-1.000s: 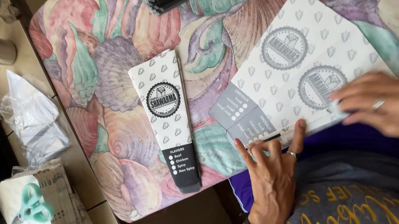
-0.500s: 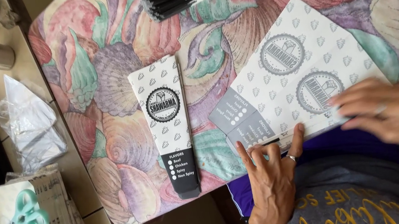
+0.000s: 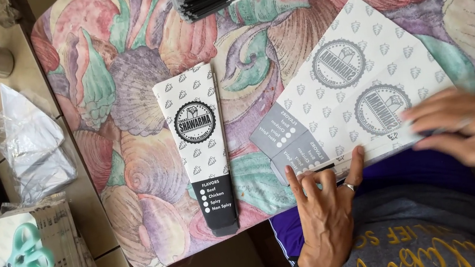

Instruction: Folding printed paper food wraps and applying labels to them in a repetitive manual process.

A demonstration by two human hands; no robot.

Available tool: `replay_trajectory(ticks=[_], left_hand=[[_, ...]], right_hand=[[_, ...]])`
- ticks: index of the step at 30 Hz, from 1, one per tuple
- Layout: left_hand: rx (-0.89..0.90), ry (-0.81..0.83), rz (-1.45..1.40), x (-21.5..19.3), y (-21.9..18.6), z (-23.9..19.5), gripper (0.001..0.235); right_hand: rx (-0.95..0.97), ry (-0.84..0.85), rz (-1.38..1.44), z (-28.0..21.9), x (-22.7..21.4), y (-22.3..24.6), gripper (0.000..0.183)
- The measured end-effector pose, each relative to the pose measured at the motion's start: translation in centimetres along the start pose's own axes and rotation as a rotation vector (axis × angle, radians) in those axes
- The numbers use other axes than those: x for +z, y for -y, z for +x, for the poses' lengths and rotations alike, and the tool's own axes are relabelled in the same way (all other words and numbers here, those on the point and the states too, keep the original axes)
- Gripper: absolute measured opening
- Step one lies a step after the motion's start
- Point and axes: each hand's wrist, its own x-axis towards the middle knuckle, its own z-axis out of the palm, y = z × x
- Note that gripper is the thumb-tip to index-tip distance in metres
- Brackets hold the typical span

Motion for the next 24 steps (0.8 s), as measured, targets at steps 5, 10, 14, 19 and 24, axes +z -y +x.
replay_trajectory(ticks=[5,10,14,19,24], left_hand=[[-0.001,-0.014,-0.033,0.1,0.0,0.0,0.092],[-0.004,-0.036,-0.038,0.0,0.1,0.0,0.089],[0.021,-0.104,0.026,0.4,0.9,-0.6,0.075],[0.084,-0.338,0.076,2.8,1.8,-2.1,0.049],[0.043,-0.392,-0.029,3.3,2.3,-1.8,0.035]], right_hand=[[0.189,-0.031,-0.246,-6.4,-2.5,-6.2,0.036],[-0.086,0.038,0.055,2.6,2.0,2.8,0.027],[-0.119,0.112,0.050,2.7,1.7,2.5,0.026],[-0.031,-0.031,-0.021,2.3,1.0,2.6,0.028],[-0.199,0.123,0.059,5.5,5.8,4.4,0.037]])
